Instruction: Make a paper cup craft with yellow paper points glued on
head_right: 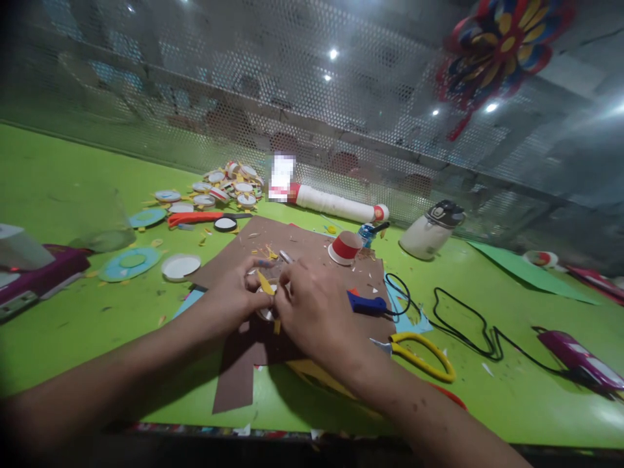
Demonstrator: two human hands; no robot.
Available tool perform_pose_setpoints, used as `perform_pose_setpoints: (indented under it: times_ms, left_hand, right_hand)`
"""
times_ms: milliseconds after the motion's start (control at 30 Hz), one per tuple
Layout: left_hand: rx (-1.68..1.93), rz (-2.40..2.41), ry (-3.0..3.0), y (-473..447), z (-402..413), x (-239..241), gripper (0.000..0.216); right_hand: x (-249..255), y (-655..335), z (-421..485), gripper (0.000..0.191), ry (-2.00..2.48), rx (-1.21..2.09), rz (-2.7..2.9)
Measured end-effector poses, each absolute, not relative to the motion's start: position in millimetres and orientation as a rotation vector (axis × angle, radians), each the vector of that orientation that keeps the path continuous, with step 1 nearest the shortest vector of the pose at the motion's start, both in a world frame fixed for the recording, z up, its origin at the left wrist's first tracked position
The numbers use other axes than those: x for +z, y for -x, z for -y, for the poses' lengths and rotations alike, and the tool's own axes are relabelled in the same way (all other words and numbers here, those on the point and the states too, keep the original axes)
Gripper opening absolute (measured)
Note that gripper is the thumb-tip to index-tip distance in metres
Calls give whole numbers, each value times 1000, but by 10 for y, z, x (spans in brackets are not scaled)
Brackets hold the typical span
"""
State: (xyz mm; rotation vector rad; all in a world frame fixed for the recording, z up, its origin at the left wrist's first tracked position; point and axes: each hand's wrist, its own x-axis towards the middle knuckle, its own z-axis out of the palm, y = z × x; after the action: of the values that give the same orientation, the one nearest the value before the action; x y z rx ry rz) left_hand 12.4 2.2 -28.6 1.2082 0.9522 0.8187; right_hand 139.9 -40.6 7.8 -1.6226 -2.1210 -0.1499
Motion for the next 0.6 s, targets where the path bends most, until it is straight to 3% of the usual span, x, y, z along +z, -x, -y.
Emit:
perform_pose_setpoints:
  times_ms: [200, 600]
  left_hand:
    - [770, -883, -1050, -111, 1, -208, 49]
    - [664, -784, -919, -106, 4, -229, 57]
  right_hand:
    - [255, -1637, 284, 10, 1563, 419, 1874]
    - [89, -1824, 222, 8, 1454, 767, 2077]
